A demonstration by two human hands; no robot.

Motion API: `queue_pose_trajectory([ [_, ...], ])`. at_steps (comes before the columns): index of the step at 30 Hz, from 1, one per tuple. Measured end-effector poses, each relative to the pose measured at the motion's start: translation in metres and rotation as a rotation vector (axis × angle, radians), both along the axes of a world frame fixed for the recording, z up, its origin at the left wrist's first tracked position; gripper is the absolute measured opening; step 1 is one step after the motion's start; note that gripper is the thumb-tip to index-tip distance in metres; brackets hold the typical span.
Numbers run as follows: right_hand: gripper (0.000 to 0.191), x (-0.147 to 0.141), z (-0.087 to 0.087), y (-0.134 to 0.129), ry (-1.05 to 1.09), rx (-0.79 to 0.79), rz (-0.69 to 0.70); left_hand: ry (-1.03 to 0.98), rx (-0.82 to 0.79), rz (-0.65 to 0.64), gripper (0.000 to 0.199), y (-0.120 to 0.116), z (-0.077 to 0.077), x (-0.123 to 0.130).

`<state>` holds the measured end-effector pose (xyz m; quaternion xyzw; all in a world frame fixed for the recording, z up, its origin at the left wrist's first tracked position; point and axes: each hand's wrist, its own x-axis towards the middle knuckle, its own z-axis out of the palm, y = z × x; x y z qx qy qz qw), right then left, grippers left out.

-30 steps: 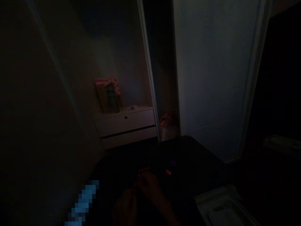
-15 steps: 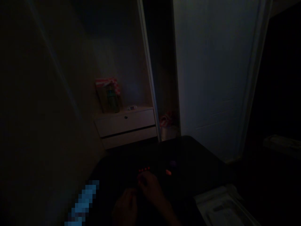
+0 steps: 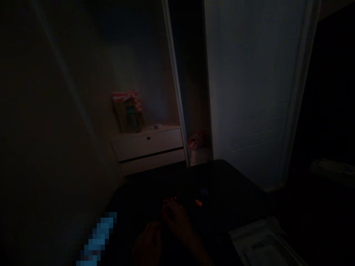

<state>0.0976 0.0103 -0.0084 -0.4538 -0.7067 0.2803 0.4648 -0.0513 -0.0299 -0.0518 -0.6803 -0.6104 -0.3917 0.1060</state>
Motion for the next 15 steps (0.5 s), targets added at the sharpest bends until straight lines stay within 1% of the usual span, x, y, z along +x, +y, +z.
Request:
queue_pose_trajectory([
  [5, 0.021, 0.0001, -0.002, 0.0007, 0.005, -0.001, 0.003, -0.005, -0.042, -0.031, 0.031, -0.0012, 0.0033, -0.0009],
  [11, 0.02, 0.0002, 0.0009, -0.0005, 0.019, -0.046, 0.011, 0.031, -0.041, -0.036, 0.031, -0.0002, 0.0001, -0.0044],
  [15, 0.017, 0.0004, 0.002, -0.0014, 0.007, -0.044, 0.006, 0.03, -0.028, -0.035, 0.032, 0.0003, 0.0002, -0.0043],
])
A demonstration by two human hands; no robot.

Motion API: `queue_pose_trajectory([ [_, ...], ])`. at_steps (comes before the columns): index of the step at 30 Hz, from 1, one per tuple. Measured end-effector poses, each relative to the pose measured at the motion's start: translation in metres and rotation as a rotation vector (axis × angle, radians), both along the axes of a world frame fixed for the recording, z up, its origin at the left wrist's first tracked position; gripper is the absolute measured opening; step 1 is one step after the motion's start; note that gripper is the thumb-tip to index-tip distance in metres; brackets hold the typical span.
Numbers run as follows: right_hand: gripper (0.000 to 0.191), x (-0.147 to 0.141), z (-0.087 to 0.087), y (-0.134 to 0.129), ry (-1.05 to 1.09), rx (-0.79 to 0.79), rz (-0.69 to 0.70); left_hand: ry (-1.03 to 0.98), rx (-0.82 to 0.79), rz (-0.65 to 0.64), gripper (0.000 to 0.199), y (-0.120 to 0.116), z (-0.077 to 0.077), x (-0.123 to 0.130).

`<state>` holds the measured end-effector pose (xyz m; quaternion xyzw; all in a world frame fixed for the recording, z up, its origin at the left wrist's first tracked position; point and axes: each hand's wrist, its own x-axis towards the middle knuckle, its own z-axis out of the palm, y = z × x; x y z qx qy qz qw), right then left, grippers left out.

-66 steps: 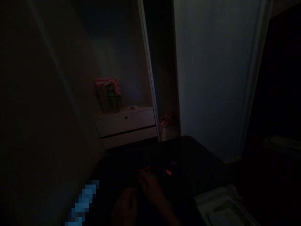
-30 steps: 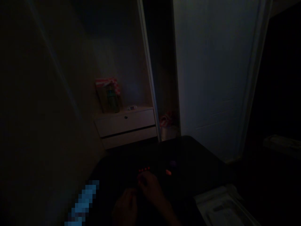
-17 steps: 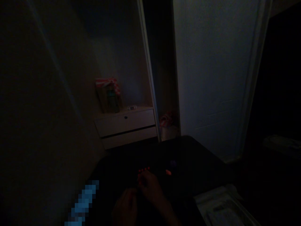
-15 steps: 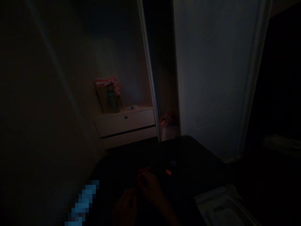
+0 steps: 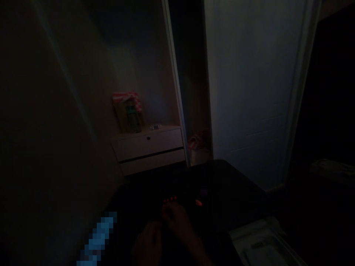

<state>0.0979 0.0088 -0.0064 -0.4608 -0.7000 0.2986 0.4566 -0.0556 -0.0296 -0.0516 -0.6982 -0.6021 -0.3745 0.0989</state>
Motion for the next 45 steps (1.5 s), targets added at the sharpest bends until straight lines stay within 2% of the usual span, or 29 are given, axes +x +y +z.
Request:
queue_pose_trajectory([
  [7, 0.016, -0.0005, -0.0077, 0.004, 0.006, 0.023, -0.002, -0.026, -0.034, -0.026, 0.032, -0.0009, 0.002, 0.0008],
  [10, 0.014, -0.0016, -0.0095, 0.0052, -0.008, -0.002, -0.03, -0.037, -0.034, 0.003, 0.033, -0.0008, 0.0004, 0.0013],
  [20, 0.005, -0.0025, -0.0007, 0.0019, -0.005, -0.025, -0.06, -0.023, -0.038, 0.033, 0.031, -0.0012, 0.002, 0.0036],
  [24, 0.008, -0.0022, -0.0023, 0.0026, 0.005, -0.012, -0.063, -0.015, 0.012, 0.029, 0.031, -0.0003, -0.0002, 0.004],
  [34, 0.017, -0.0005, -0.0084, 0.0025, 0.002, 0.031, -0.011, 0.012, -0.004, 0.013, 0.031, -0.0028, 0.0055, 0.0027],
  [45, 0.034, -0.0002, -0.005, 0.0035, 0.064, 0.023, 0.034, -0.006, -0.032, 0.0, 0.031, -0.0021, 0.0043, 0.0019],
])
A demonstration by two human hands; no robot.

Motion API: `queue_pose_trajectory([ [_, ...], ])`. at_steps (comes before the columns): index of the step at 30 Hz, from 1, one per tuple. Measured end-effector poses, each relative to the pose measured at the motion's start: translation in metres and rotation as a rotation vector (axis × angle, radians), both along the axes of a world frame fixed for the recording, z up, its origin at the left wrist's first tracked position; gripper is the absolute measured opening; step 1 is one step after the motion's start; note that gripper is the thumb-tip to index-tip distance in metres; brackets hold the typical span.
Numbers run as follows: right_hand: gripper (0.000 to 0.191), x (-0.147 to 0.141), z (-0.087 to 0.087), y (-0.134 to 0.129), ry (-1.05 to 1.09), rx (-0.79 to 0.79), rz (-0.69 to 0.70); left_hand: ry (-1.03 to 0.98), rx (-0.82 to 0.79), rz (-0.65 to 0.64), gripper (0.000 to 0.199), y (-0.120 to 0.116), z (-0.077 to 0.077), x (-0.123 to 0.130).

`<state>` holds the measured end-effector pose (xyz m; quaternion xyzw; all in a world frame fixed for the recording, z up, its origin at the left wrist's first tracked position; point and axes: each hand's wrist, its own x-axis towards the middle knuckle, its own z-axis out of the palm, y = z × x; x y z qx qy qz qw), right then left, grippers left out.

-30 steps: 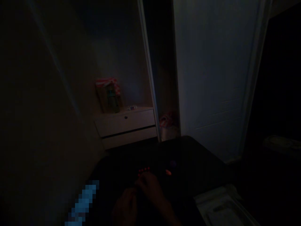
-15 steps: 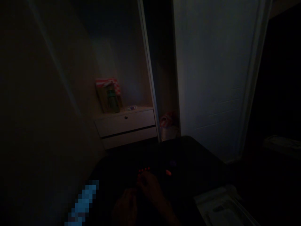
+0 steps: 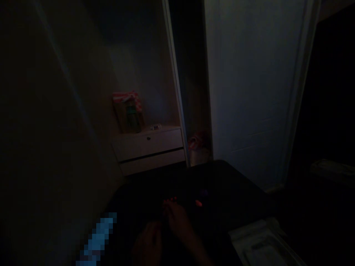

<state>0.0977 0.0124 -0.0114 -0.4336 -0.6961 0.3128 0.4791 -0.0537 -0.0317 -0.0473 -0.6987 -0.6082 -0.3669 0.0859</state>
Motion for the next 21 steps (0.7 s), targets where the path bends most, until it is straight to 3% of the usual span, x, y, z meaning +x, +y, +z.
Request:
queue_pose_trajectory([
  [10, 0.009, -0.0012, -0.0017, 0.0005, -0.02, -0.009, -0.04, -0.027, 0.033, 0.011, 0.032, 0.0005, -0.0016, 0.0022],
  [16, 0.016, -0.0005, 0.0019, -0.0006, -0.058, 0.046, -0.06, -0.009, 0.031, -0.003, 0.029, 0.0018, -0.0026, -0.0002],
  [21, 0.01, -0.0002, 0.0, -0.0005, -0.073, 0.041, -0.057, -0.01, 0.01, 0.001, 0.031, 0.0021, -0.0035, -0.0005],
])
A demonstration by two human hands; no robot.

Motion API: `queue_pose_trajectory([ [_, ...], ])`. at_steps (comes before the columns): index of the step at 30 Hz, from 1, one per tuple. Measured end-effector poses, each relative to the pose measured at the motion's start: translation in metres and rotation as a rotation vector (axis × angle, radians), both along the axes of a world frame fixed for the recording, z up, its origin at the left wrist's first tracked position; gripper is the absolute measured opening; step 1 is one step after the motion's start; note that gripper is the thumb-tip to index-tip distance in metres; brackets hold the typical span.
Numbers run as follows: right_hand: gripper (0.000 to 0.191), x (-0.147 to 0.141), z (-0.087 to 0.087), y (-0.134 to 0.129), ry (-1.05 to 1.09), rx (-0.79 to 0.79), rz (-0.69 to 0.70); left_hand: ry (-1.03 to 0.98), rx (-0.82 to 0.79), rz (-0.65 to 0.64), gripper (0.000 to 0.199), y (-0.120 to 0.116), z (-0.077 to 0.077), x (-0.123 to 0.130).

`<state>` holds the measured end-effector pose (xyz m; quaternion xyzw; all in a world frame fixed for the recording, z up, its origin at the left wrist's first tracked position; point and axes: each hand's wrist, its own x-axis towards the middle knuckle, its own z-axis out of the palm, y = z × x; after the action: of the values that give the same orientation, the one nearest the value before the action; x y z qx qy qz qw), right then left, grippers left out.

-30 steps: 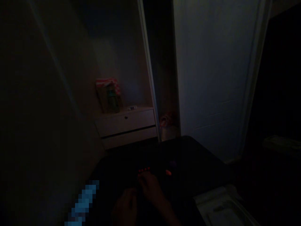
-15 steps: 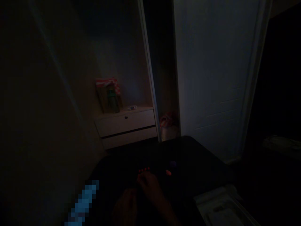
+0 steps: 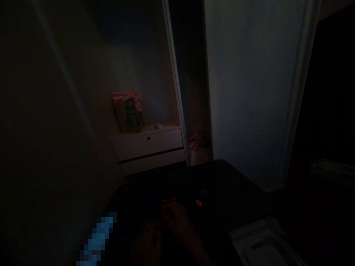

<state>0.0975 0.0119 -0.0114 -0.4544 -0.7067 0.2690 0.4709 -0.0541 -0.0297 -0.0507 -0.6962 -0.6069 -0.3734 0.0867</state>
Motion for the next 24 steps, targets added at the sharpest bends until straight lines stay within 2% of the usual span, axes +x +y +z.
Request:
queue_pose_trajectory([
  [11, 0.033, -0.0036, -0.0035, 0.0021, -0.066, -0.048, -0.064, 0.018, 0.072, 0.007, 0.032, 0.0008, -0.0008, 0.001],
  [14, 0.027, -0.0031, -0.0017, 0.0002, -0.049, -0.033, -0.08, 0.023, 0.096, 0.004, 0.032, 0.0009, -0.0008, 0.0011],
  [18, 0.013, -0.0016, 0.0011, -0.0011, 0.072, 0.015, -0.067, 0.021, 0.051, -0.005, 0.031, -0.0003, 0.0007, 0.001],
  [24, 0.021, 0.0026, 0.003, 0.0023, 0.226, 0.025, -0.166, 0.013, 0.026, 0.023, 0.033, -0.0021, 0.0024, 0.0009],
])
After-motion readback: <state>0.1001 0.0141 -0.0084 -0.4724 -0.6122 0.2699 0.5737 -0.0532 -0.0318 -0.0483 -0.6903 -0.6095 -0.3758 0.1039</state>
